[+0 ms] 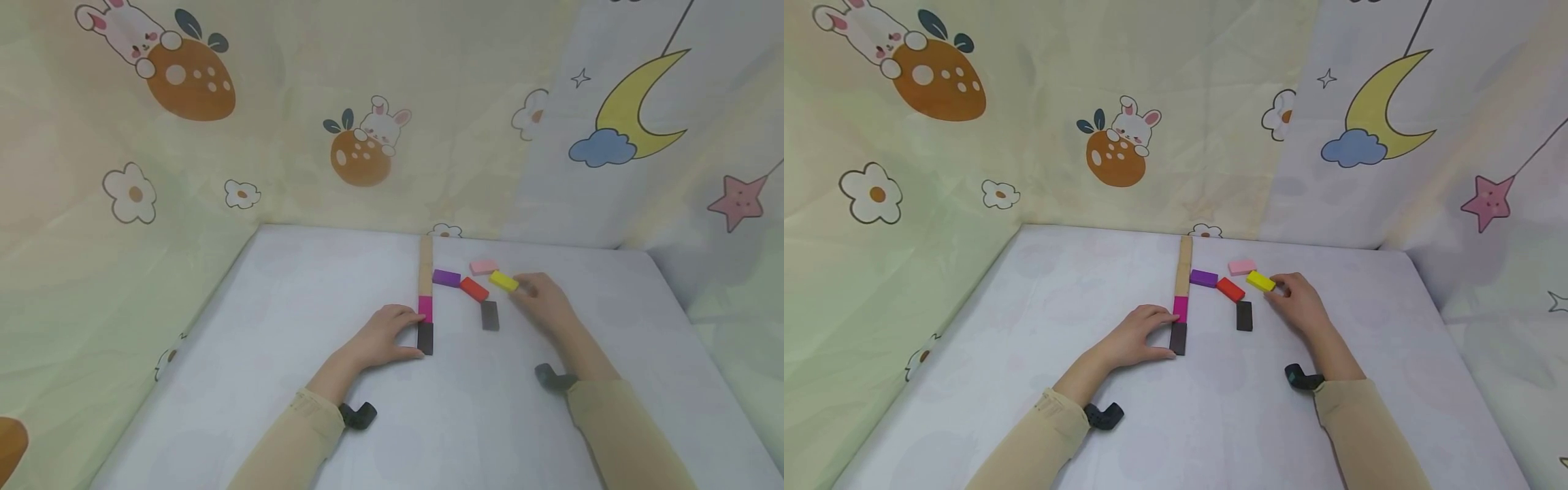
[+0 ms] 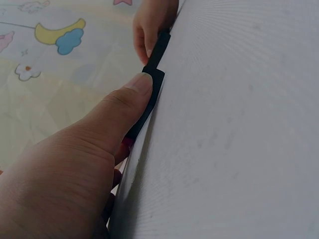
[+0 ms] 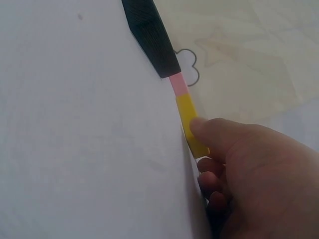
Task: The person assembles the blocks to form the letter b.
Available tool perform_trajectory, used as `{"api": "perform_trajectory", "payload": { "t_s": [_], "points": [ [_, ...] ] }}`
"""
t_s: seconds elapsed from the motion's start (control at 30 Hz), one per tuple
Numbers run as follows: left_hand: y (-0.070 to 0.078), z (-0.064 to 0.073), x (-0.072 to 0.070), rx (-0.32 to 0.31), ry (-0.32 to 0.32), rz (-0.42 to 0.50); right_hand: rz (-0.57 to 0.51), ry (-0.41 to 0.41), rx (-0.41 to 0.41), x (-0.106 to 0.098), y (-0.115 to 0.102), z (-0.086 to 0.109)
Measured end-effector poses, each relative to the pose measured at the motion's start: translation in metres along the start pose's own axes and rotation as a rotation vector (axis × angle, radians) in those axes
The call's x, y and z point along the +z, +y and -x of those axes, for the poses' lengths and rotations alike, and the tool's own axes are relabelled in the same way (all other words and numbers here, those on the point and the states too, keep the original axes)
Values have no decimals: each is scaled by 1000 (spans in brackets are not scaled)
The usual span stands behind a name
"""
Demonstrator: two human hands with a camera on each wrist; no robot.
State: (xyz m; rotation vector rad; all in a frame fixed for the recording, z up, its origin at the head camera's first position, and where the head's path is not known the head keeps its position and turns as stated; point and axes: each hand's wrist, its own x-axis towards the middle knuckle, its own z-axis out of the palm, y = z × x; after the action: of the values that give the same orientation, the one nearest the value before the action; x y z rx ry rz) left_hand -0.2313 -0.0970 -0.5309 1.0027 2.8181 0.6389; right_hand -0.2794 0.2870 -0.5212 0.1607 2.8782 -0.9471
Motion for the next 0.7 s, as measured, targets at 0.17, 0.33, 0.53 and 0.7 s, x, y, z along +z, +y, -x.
{"api": "perform_trajectory", "payload": {
  "t_s": [0.17, 0.33, 0.53, 0.7],
  "points": [
    [0, 0, 0, 2, 1, -4, 5, 4, 9, 1, -1, 0],
    [1, 0, -1, 3, 4, 6, 9, 15, -1, 1, -2, -1],
    [1, 0, -1, -7, -1, 11, 31, 38, -26, 2, 1, -1],
    [0, 0, 0, -5, 1, 11, 22, 35, -9, 2, 2, -2]
  ]
}}
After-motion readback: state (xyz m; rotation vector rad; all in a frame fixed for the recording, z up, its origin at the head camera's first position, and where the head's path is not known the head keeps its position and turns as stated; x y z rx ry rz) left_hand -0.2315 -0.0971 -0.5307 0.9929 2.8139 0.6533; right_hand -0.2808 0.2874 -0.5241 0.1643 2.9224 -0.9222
